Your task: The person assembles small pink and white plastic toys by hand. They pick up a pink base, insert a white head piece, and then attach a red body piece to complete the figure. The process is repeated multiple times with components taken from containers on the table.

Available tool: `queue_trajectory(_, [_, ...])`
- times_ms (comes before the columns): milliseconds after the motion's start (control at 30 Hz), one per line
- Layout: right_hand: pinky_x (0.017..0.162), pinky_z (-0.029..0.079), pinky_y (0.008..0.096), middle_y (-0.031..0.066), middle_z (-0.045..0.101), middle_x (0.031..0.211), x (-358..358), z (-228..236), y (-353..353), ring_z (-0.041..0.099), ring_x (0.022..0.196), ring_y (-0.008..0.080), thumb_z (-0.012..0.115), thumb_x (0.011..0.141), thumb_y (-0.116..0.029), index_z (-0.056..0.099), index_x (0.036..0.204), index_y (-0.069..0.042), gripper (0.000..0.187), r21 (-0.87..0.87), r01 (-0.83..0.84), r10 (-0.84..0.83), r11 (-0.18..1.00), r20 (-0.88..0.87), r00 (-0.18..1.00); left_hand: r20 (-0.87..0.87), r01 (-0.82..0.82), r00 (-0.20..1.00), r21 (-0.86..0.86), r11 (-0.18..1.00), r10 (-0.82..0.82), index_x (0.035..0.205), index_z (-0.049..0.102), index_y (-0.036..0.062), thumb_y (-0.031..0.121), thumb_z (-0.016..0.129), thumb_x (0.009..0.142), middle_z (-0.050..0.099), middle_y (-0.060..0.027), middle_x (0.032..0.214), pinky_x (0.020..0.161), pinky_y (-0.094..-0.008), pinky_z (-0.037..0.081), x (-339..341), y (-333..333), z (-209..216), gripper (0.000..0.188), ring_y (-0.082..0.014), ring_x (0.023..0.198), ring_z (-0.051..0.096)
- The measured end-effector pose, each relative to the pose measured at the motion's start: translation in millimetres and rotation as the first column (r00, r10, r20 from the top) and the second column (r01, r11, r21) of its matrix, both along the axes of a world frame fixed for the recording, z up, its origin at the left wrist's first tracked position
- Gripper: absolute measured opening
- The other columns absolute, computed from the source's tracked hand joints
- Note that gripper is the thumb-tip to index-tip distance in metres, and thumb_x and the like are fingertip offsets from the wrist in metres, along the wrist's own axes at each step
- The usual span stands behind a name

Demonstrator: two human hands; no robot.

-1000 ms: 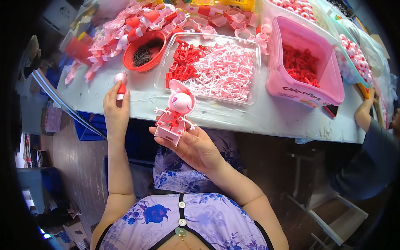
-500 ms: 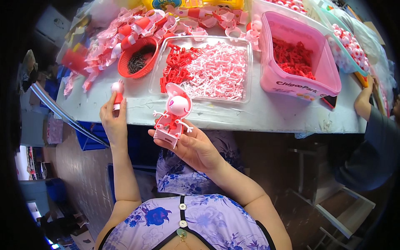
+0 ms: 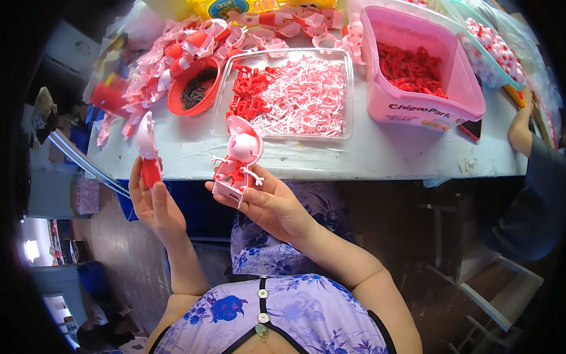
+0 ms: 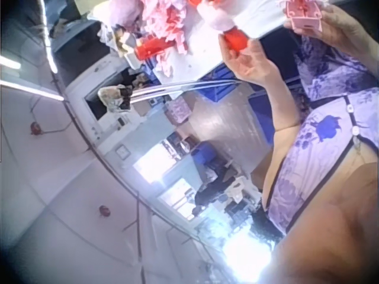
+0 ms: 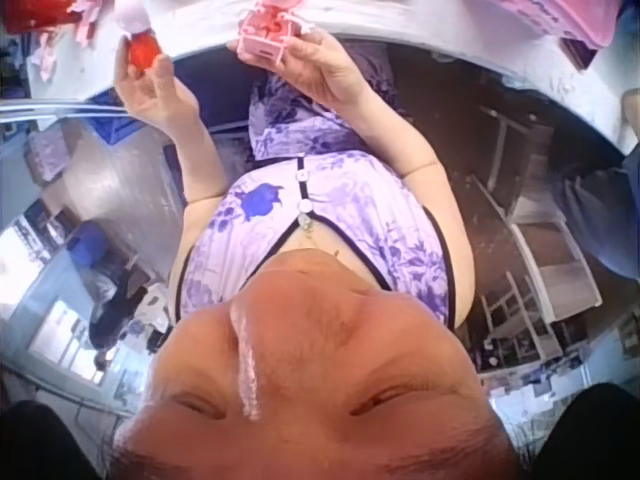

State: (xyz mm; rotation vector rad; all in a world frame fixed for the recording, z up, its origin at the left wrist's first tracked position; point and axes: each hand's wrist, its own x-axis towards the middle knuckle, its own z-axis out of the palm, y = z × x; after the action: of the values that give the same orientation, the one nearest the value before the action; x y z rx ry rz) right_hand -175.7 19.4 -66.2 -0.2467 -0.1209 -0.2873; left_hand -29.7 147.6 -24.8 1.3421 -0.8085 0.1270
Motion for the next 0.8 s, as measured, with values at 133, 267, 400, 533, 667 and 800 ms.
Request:
queue_trajectory(133, [0.111, 0.033, 0.0416, 0.017, 0.045, 0.135, 1.2, 2.6, 1.6, 0.043, 0.129, 0.0318, 0.061, 0.09, -0.014, 0.024, 0.143, 0.0, 0.066, -0.043, 0.035, -0.036, 0.998, -0.006, 0.999, -0.001, 0.101, 0.995, 0.008, 0.995, -0.101, 0.131, 0.042, -0.0068, 0.03, 0.078, 0.078, 0.053, -0.0169, 0.124, 0.099, -0.0339, 0.04, -21.8, -5.4, 3.0, 0.074, -0.0226, 0.116, 0.052])
queue_trajectory(267, [0.11, 0.034, 0.0418, 0.0162, 0.047, 0.133, -1.4, 6.8, 2.1, 0.047, 0.126, 0.0277, 0.061, 0.09, -0.014, 0.025, 0.143, 0.0, 0.065, -0.061, 0.075, -0.077, 0.995, -0.041, 0.996, 0.01, 0.135, 0.991, 0.082, 0.987, -0.136, 0.13, 0.043, -0.0068, 0.034, 0.073, 0.081, 0.054, -0.0188, 0.122, 0.102, -0.0416, 0.039, -32.8, -11.8, 3.8, 0.071, -0.0264, 0.113, 0.055])
queue_trajectory(400, [0.109, 0.035, 0.0422, 0.0153, 0.048, 0.132, -4.9, 6.7, 1.5, 0.048, 0.124, 0.0256, 0.061, 0.09, -0.013, 0.025, 0.143, 0.0, 0.064, -0.068, 0.101, -0.104, 0.993, -0.036, 0.994, -0.019, 0.169, 0.986, 0.076, 0.983, -0.168, 0.131, 0.043, -0.0062, 0.034, 0.074, 0.081, 0.055, -0.0181, 0.121, 0.101, -0.0412, 0.039, -36.3, -17.2, 1.8, 0.071, -0.026, 0.112, 0.055])
queue_trajectory(533, [0.109, 0.035, 0.0423, 0.015, 0.047, 0.132, -5.6, 3.5, 1.4, 0.048, 0.124, 0.0253, 0.061, 0.091, -0.012, 0.025, 0.143, -0.002, 0.064, -0.071, 0.108, -0.11, 0.992, -0.025, 0.994, -0.018, 0.171, 0.985, 0.101, 0.98, -0.17, 0.131, 0.043, -0.006, 0.034, 0.074, 0.081, 0.055, -0.0178, 0.121, 0.101, -0.0405, 0.04, -39.2, -19.5, 2.1, 0.071, -0.0254, 0.113, 0.055])
queue_trajectory(667, [0.109, 0.035, 0.0428, 0.0151, 0.047, 0.133, -8.0, 2.6, -0.8, 0.048, 0.125, 0.0265, 0.061, 0.09, -0.013, 0.024, 0.144, -0.002, 0.066, -0.069, 0.106, -0.108, 0.992, -0.022, 0.994, 0.02, 0.145, 0.989, 0.118, 0.982, -0.148, 0.131, 0.042, -0.0063, 0.033, 0.072, 0.082, 0.055, -0.0177, 0.122, 0.101, -0.0394, 0.039, -35.2, -23.5, 1.3, 0.07, -0.0251, 0.114, 0.054])
queue_trajectory(800, [0.109, 0.035, 0.0432, 0.0153, 0.046, 0.134, -7.4, 0.6, -1.1, 0.047, 0.126, 0.0278, 0.061, 0.09, -0.013, 0.023, 0.144, -0.002, 0.067, -0.042, 0.108, -0.107, 0.993, 0.018, 0.994, 0.015, 0.118, 0.993, 0.081, 0.99, -0.119, 0.131, 0.041, -0.0071, 0.033, 0.07, 0.084, 0.054, -0.0178, 0.122, 0.102, -0.0386, 0.038, -30.8, -24.3, 7.8, 0.068, -0.0249, 0.115, 0.053])
